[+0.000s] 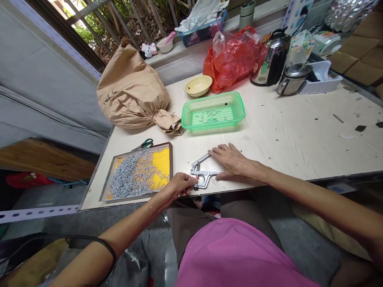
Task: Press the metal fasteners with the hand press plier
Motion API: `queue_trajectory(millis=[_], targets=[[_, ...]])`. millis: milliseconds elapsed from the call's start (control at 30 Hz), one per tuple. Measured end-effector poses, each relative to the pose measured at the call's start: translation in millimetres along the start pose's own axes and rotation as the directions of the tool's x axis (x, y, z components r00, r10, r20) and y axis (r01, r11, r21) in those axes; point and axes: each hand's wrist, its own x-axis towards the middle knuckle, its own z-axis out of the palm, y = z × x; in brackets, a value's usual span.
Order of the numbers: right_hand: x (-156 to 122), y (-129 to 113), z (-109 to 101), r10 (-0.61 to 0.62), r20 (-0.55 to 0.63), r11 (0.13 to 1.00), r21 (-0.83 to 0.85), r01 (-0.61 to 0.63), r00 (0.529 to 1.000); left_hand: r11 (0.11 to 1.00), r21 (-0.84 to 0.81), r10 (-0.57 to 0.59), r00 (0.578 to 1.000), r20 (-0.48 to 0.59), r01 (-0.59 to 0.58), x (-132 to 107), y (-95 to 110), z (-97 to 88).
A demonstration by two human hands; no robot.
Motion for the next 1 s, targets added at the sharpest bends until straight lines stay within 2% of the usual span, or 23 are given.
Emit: queue_trajectory(millis=[267, 333, 367, 400, 433, 500, 567, 600, 667, 767, 867, 1000], targets=[[-4.9, -6.4, -6.0, 0.006, -0.011, 1.000, -0.001, -0.006, 1.000, 0.999, 0.052, 0.006, 1.000, -0.011, -0.005, 1.0, -2.1, 0.6], [-7.5, -9.2, -9.6, 0.015, -0.005, 1.000, 0.009, -0.015, 1.000, 0.988, 0.152, 0.028, 0.998, -0.055, -0.019, -2.9, -1.2, 1.6], [-8.8, -10.4, -11.0, 0.017, -0.004, 1.000, 0.012, -0.017, 1.000, 0.970, 0.240, 0.072, 0.991, -0.115, -0.043, -5.7, -0.5, 2.7], [-9.7, -11.5, -11.7, 0.017, -0.004, 1.000, 0.014, -0.017, 1.000, 0.936, 0.342, 0.154, 0.970, -0.189, -0.082, -8.8, 0.5, 4.4], [-10.5, -12.4, -11.7, 0.014, -0.008, 1.000, 0.015, -0.014, 1.000, 0.883, 0.450, 0.269, 0.929, -0.254, -0.132, -11.7, 1.6, 6.7], [-11.1, -13.4, -9.4, 0.005, -0.023, 1.000, 0.014, -0.004, 1.000, 0.726, 0.640, 0.527, 0.803, -0.280, -0.253, -15.7, 4.8, 13.2], [-11.4, -13.9, -5.2, 0.003, -0.044, 1.000, 0.006, -0.002, 0.999, 0.539, 0.760, 0.705, 0.689, -0.170, -0.364, -14.6, 9.5, 21.1], [-11.8, -14.0, -3.0, 0.003, -0.052, 1.000, 0.002, -0.003, 0.999, 0.452, 0.795, 0.754, 0.649, -0.099, -0.404, -12.1, 12.4, 25.0], [-13.2, -13.8, 0.4, -0.006, -0.060, 1.000, 0.001, 0.007, 0.998, 0.320, 0.836, 0.790, 0.612, 0.024, -0.446, -4.4, 19.2, 31.8], [-16.2, -12.6, 1.2, -0.020, -0.051, 1.000, 0.022, 0.022, 0.999, 0.239, 0.866, 0.761, 0.639, 0.114, -0.439, 6.4, 29.6, 37.2], [-16.1, -12.6, -2.7, 0.031, -0.009, 0.999, 0.008, -0.031, 0.999, 0.223, 0.892, 0.726, 0.678, 0.118, -0.394, 10.9, 38.6, 37.3], [-9.8, -17.1, -10.5, 0.075, 0.056, 0.996, -0.058, -0.072, 0.996, 0.203, 0.912, 0.694, 0.709, 0.123, -0.357, 12.8, 47.7, 34.2]])
